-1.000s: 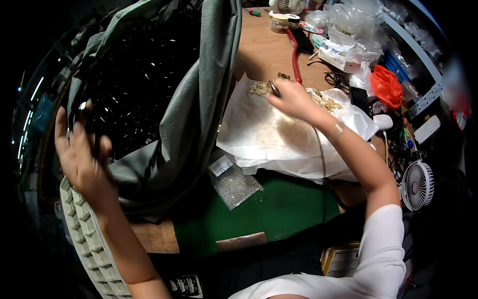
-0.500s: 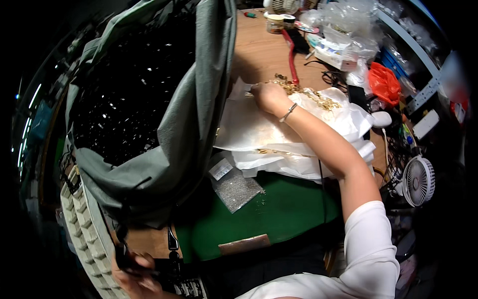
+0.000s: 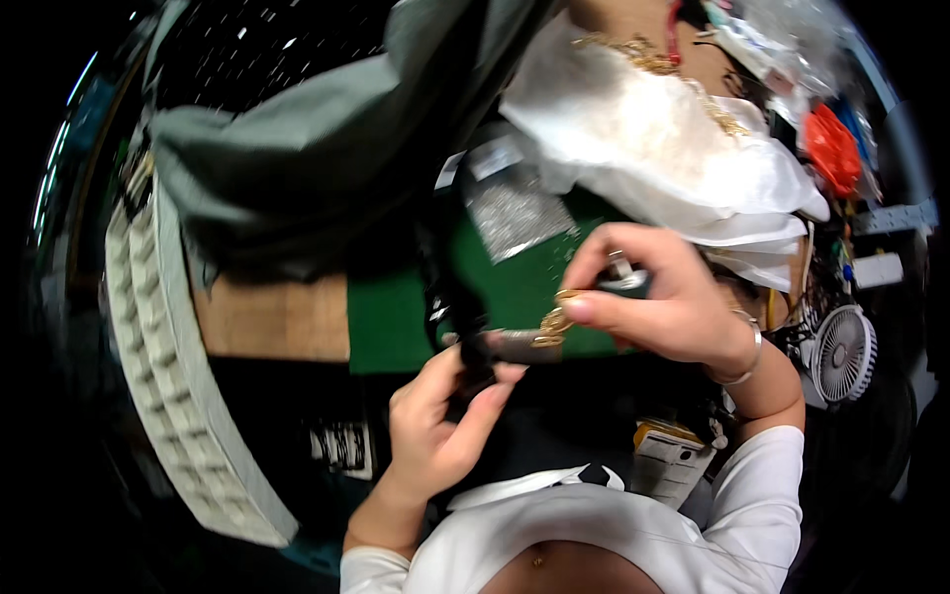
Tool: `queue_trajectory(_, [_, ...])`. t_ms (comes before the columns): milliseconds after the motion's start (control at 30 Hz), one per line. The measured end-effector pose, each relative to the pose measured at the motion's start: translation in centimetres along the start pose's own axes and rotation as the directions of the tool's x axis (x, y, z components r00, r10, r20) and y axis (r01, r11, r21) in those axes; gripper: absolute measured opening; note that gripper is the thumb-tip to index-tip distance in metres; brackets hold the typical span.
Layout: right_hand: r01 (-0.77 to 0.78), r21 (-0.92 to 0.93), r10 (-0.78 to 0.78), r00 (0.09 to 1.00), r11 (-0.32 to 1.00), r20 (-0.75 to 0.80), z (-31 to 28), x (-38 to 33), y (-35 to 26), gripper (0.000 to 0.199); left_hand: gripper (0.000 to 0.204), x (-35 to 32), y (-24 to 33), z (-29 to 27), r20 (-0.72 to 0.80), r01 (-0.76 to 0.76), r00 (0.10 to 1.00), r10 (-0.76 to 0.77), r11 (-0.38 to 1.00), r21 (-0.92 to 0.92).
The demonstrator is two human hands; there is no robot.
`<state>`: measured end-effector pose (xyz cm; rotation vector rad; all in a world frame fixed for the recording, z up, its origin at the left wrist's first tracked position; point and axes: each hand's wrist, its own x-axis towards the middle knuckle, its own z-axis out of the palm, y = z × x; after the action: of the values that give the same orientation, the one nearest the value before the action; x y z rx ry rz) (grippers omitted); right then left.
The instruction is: The person repeatedly picks up black-framed glasses and uses a small screwdriver to tighten screws on the temples. They retrieve gold-colored decorative end pieces from a white cloth and attach them to the temple tips. Finished glasses are placed into a white tray with multiple compartments.
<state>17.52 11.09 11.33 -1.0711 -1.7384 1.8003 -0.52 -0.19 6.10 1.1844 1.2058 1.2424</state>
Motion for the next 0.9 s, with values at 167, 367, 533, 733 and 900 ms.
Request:
queue_trajectory(167, [0.346,-0.174,-0.331,0.937,0.922,0.107,3.9,1.4,1.2,0.013,0.029,-0.8,0.1,0.2,-0.037,-0.054,0.998,0.058,0.995,0.082])
queue_trajectory(367, [0.373,-0.152,-0.367,0.928,0.915,0.07,4.4,1.2,2.2,0.016,0.02,-0.3,-0.2,0.7,-0.118,-0.11,0.983,0.137,0.971,0.213])
queue_trajectory(533, [0.182,0.084,-0.179,0.983,0.98,-0.045,4.3,1.4,2.9,0.04,0.013,0.1,0.0,1.3,-0.155,-0.09,0.98,0.124,0.973,0.211])
queue_trajectory(733, [-0.029,0.346,-0.023,0.989,0.938,0.146,4.2,1.8,2.9,0.018,0.012,0.0,-0.7,0.9,-0.122,-0.139,0.975,0.187,0.936,0.324])
queue_trajectory(900, [-0.029,0.353,-0.011,0.994,0.935,0.11,4.1,1.8,3.0,0.017,0.011,0.3,-0.9,1.1,-0.077,-0.228,0.954,0.291,0.866,0.444])
